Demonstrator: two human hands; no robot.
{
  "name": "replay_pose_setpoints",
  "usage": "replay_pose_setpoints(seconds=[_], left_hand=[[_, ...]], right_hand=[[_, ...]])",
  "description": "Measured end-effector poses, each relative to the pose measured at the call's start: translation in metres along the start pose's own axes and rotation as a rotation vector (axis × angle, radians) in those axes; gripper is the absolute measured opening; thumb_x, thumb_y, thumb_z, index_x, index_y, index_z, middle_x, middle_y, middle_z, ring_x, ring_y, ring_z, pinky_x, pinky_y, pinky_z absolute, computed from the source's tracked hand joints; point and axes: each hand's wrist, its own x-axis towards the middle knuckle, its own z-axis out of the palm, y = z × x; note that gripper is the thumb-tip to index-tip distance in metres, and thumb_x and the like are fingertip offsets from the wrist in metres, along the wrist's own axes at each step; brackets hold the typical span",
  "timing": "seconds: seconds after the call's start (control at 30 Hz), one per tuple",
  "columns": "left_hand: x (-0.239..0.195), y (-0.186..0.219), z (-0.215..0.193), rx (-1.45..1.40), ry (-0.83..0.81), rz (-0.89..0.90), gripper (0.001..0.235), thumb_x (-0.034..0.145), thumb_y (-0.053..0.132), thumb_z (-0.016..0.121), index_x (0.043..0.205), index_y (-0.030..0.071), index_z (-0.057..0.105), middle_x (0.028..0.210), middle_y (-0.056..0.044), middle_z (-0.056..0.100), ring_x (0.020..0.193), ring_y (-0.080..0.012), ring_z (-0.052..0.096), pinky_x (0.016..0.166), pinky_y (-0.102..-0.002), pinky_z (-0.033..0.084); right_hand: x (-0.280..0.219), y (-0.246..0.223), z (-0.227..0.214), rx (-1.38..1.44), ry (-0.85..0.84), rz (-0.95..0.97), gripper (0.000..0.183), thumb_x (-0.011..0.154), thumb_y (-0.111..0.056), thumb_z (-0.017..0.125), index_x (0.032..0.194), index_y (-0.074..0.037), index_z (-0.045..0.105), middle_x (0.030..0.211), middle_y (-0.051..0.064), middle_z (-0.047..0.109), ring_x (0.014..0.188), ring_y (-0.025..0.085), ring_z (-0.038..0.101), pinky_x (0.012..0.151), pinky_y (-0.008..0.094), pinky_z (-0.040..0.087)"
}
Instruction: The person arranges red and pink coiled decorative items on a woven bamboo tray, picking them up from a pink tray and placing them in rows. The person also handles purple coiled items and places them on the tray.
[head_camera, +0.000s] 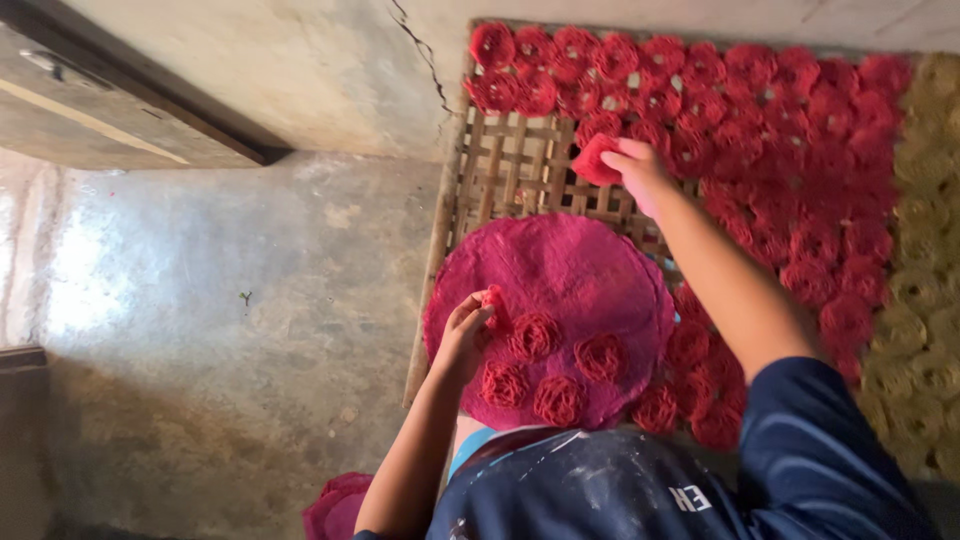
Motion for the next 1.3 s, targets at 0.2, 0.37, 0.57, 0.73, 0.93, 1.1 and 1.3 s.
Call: replay_pose_setpoints(seconds=[0.2,0.37,0.57,0.73,0.93,1.1,1.3], left_hand=[[-0.001,0.008,-0.005,0.016,0.038,0.060,0.020,0.099,0.012,0.063,0.120,0.012,0.063,0.099,0.005,0.067,0.085,-0.0050,0.062,0.075,-0.023,0.052],[0.010,0.017,-0.008,0.036,0.029,0.131,0.022,0.098,0.011,0.063,0.120,0.010,0.063,0.101,0.004,0.066,0.089,-0.0057,0.062,0.079,-0.023,0.053],[0.055,0.061,0.046,0.585,0.084,0.500,0.030,0.097,0.009,0.067,0.125,0.002,0.059,0.105,-0.002,0.066,0.097,-0.0140,0.063,0.084,-0.029,0.053],[0.043,0.054,0.077,1.328,0.213,0.618,0.048,0.087,0.012,0.073,0.129,0.003,0.053,0.126,-0.021,0.065,0.119,-0.0335,0.063,0.098,-0.044,0.055],[-0.008,-0.011,0.058,1.756,-0.008,0.320,0.057,0.085,0.016,0.074,0.134,0.001,0.050,0.127,-0.020,0.053,0.119,-0.0385,0.054,0.097,-0.048,0.052],[-0.014,-0.027,0.047,1.663,0.061,0.295,0.050,0.086,0.014,0.073,0.130,0.003,0.052,0.123,-0.018,0.054,0.117,-0.0365,0.055,0.095,-0.046,0.053],[-0.007,-0.041,0.043,1.780,0.023,0.384,0.044,0.077,0.015,0.078,0.113,0.005,0.055,0.110,-0.017,0.061,0.106,-0.0378,0.061,0.082,-0.048,0.055]], right_hand=[[0.070,0.009,0.056,-0.974,0.148,-0.278,0.027,0.096,-0.015,0.075,0.118,0.001,0.070,0.108,0.020,0.070,0.107,0.036,0.068,0.091,0.043,0.054],[0.037,-0.044,0.092,-1.325,0.381,-0.640,0.047,0.077,-0.012,0.080,0.119,0.003,0.066,0.112,0.021,0.063,0.104,0.039,0.060,0.089,0.047,0.051],[-0.047,-0.061,0.159,-0.191,-0.274,0.256,0.034,0.104,-0.029,0.051,0.111,-0.002,0.071,0.097,0.012,0.076,0.084,0.021,0.073,0.075,0.031,0.063],[-0.029,-0.027,0.156,-0.040,-0.184,0.186,0.020,0.097,-0.010,0.060,0.113,-0.002,0.068,0.096,0.013,0.074,0.078,0.016,0.071,0.073,0.030,0.065],[0.084,-0.004,0.129,-0.061,-0.011,-0.084,0.023,0.095,-0.001,0.061,0.116,-0.004,0.070,0.107,0.007,0.075,0.086,0.014,0.069,0.078,0.032,0.059],[0.085,-0.024,0.137,-0.864,0.123,-0.648,0.037,0.087,-0.002,0.076,0.123,-0.002,0.067,0.111,0.014,0.073,0.098,0.027,0.068,0.087,0.038,0.055],[-0.020,-0.067,0.137,-1.046,0.166,-0.657,0.015,0.094,-0.008,0.073,0.106,-0.006,0.064,0.088,0.012,0.064,0.076,0.021,0.060,0.071,0.036,0.054]])
